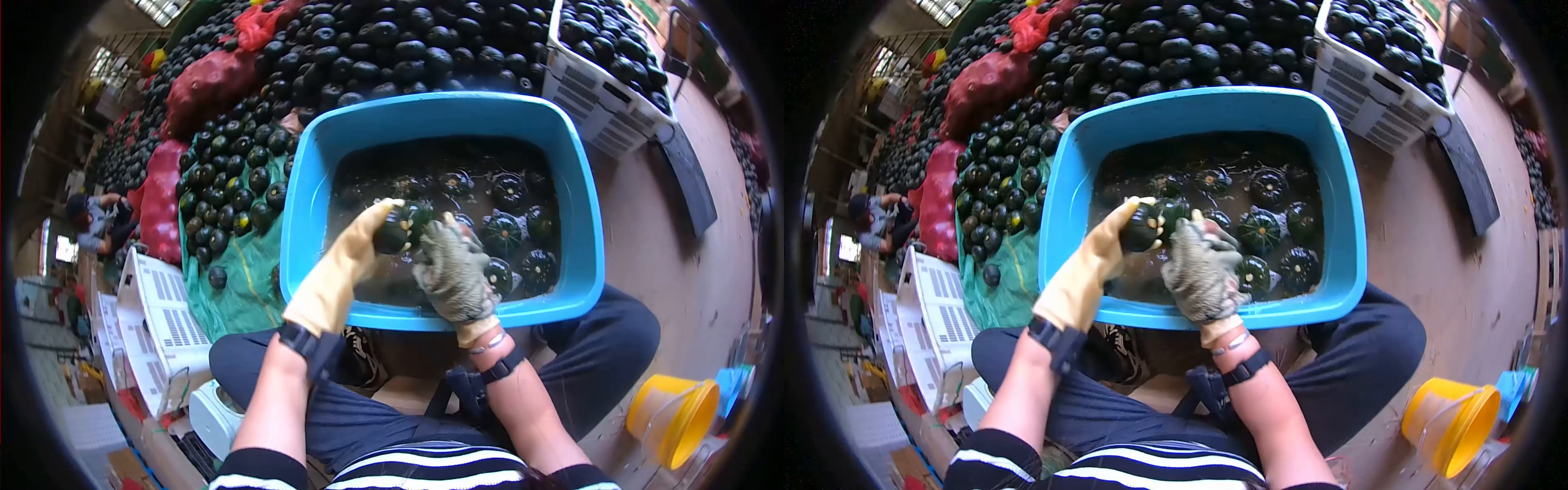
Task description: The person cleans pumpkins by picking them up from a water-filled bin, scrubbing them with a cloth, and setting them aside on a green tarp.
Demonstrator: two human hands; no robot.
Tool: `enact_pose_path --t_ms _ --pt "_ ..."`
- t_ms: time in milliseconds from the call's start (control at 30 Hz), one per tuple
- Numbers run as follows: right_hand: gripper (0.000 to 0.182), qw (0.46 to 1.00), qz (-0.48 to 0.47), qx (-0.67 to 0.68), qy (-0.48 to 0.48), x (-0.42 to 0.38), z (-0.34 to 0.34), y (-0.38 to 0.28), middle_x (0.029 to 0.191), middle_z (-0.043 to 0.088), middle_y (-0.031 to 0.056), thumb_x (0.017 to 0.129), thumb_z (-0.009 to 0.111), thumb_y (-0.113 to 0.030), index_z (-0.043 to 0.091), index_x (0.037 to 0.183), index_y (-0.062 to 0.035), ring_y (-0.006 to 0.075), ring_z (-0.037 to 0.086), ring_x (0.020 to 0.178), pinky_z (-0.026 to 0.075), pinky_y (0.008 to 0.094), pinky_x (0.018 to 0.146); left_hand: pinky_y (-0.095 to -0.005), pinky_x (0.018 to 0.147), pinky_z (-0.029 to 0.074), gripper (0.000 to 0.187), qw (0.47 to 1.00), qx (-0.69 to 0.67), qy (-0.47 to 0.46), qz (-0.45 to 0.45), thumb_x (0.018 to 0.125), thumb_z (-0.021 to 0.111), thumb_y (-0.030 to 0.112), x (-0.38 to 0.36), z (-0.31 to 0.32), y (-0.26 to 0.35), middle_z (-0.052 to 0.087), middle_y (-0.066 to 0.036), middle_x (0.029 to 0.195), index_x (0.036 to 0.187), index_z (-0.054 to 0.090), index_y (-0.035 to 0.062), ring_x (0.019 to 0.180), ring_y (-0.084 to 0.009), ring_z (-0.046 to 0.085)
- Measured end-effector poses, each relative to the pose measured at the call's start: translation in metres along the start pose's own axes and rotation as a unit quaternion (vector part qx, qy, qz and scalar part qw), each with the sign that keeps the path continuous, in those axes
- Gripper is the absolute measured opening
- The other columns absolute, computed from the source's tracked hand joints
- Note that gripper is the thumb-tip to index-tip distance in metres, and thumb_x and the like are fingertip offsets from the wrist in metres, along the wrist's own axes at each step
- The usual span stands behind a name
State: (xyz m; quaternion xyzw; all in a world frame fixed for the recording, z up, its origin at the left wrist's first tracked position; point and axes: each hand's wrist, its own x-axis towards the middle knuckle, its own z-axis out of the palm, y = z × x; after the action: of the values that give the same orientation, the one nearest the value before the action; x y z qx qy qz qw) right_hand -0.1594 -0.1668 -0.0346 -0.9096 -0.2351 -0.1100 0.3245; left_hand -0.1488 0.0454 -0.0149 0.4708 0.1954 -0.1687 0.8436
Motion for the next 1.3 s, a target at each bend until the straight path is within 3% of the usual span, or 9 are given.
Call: enact_pose_path --t_ms 167,300,367,567,700,800,1100,1167,1300 --pt "0.049 0.909 -0.088 0.407 0.014 0.004 -0.029 0.018 0.104 0.070 0.0165 0.074 0.087 -0.016 0.065 0.117 -0.0073 0.0337 0.070 0.099 0.056 0.0386 0.088 -0.0403 0.117 0.043 0.057 0.881 0.434 0.042 0.183 0.086 0.078 0.033 -0.060 0.104 -0.043 0.062 -0.013 0.144 0.141 0.067 0.0184 0.131 -0.0299 0.060" --pt "0.059 0.974 0.167 0.124 -0.087 -0.009 -0.060 -0.018 0.095 0.072 0.0119 0.067 0.093 -0.032 0.064 0.113 -0.0083 0.0295 0.073 0.097 0.057 0.0380 0.085 -0.0414 0.119 0.041 0.081 0.828 0.484 0.097 0.266 0.082 0.082 0.031 -0.051 0.097 -0.041 0.061 -0.021 0.146 0.156 0.052 0.0174 0.135 -0.0358 0.058" --pt "0.059 0.992 -0.035 0.117 0.043 -0.017 -0.056 -0.018 0.094 0.073 0.0102 0.057 0.091 -0.039 0.068 0.103 -0.0115 0.0344 0.071 0.088 0.057 0.0443 0.081 -0.0478 0.109 0.049 0.094 0.706 0.643 0.109 0.275 0.079 0.082 0.029 -0.032 0.069 -0.040 0.065 -0.029 0.135 0.162 0.040 0.0138 0.129 -0.0434 0.061" --pt "0.051 0.906 0.069 0.417 0.023 -0.029 0.037 0.031 0.106 0.070 0.0121 0.073 0.087 -0.030 0.066 0.115 -0.0107 0.0351 0.069 0.101 0.055 0.0444 0.089 -0.0443 0.113 0.046 0.091 0.902 0.341 0.013 0.265 0.085 0.075 0.026 -0.086 0.140 -0.030 0.059 -0.023 0.148 0.164 0.035 0.0052 0.135 -0.0380 0.058" --pt "0.047 0.959 -0.172 0.193 0.114 -0.008 -0.024 0.011 0.103 0.067 0.0155 0.072 0.082 -0.027 0.067 0.111 -0.0076 0.0376 0.066 0.098 0.053 0.0458 0.089 -0.0450 0.116 0.045 0.092 0.572 0.618 0.146 0.520 0.087 0.087 0.037 -0.062 0.108 -0.049 0.060 -0.027 0.142 0.156 0.041 -0.0020 0.132 -0.0407 0.059" --pt "0.038 0.990 -0.106 0.093 -0.006 -0.004 -0.022 0.030 0.095 0.069 0.0184 0.069 0.082 -0.035 0.072 0.095 -0.0087 0.0376 0.067 0.098 0.054 0.0472 0.084 -0.0478 0.117 0.044 0.091 0.769 0.606 0.123 0.164 0.092 0.077 0.053 -0.097 0.117 -0.040 0.050 -0.032 0.154 0.158 0.040 0.0021 0.137 -0.0466 0.055" --pt "0.015 0.995 0.080 -0.033 0.056 -0.008 -0.012 -0.031 0.090 0.068 0.0088 0.093 0.063 -0.013 0.070 0.107 -0.0112 0.0286 0.070 0.081 0.056 0.0480 0.071 -0.0310 0.094 0.052 0.040 0.825 0.453 0.107 0.321 0.115 0.045 0.030 -0.049 0.024 -0.064 0.074 -0.015 0.114 0.123 0.067 -0.0033 0.108 -0.0228 0.069" --pt "0.017 0.982 -0.186 0.012 -0.031 -0.002 -0.019 -0.006 0.093 0.069 0.0121 0.092 0.063 -0.012 0.068 0.108 -0.0088 0.0316 0.070 0.085 0.056 0.0464 0.073 -0.0308 0.095 0.050 0.044 0.789 0.487 0.121 0.354 0.116 0.042 0.032 -0.052 0.025 -0.072 0.075 -0.014 0.112 0.122 0.067 -0.0043 0.108 -0.0223 0.069" --pt "0.019 0.963 -0.221 0.148 -0.053 0.000 -0.039 -0.002 0.101 0.071 0.0145 0.090 0.068 -0.018 0.069 0.107 -0.0087 0.0361 0.072 0.094 0.058 0.0449 0.081 -0.0331 0.099 0.050 0.053 0.837 0.486 0.087 0.235 0.117 0.034 0.038 -0.081 0.068 -0.047 0.076 -0.012 0.118 0.127 0.070 -0.0003 0.111 -0.0226 0.069"
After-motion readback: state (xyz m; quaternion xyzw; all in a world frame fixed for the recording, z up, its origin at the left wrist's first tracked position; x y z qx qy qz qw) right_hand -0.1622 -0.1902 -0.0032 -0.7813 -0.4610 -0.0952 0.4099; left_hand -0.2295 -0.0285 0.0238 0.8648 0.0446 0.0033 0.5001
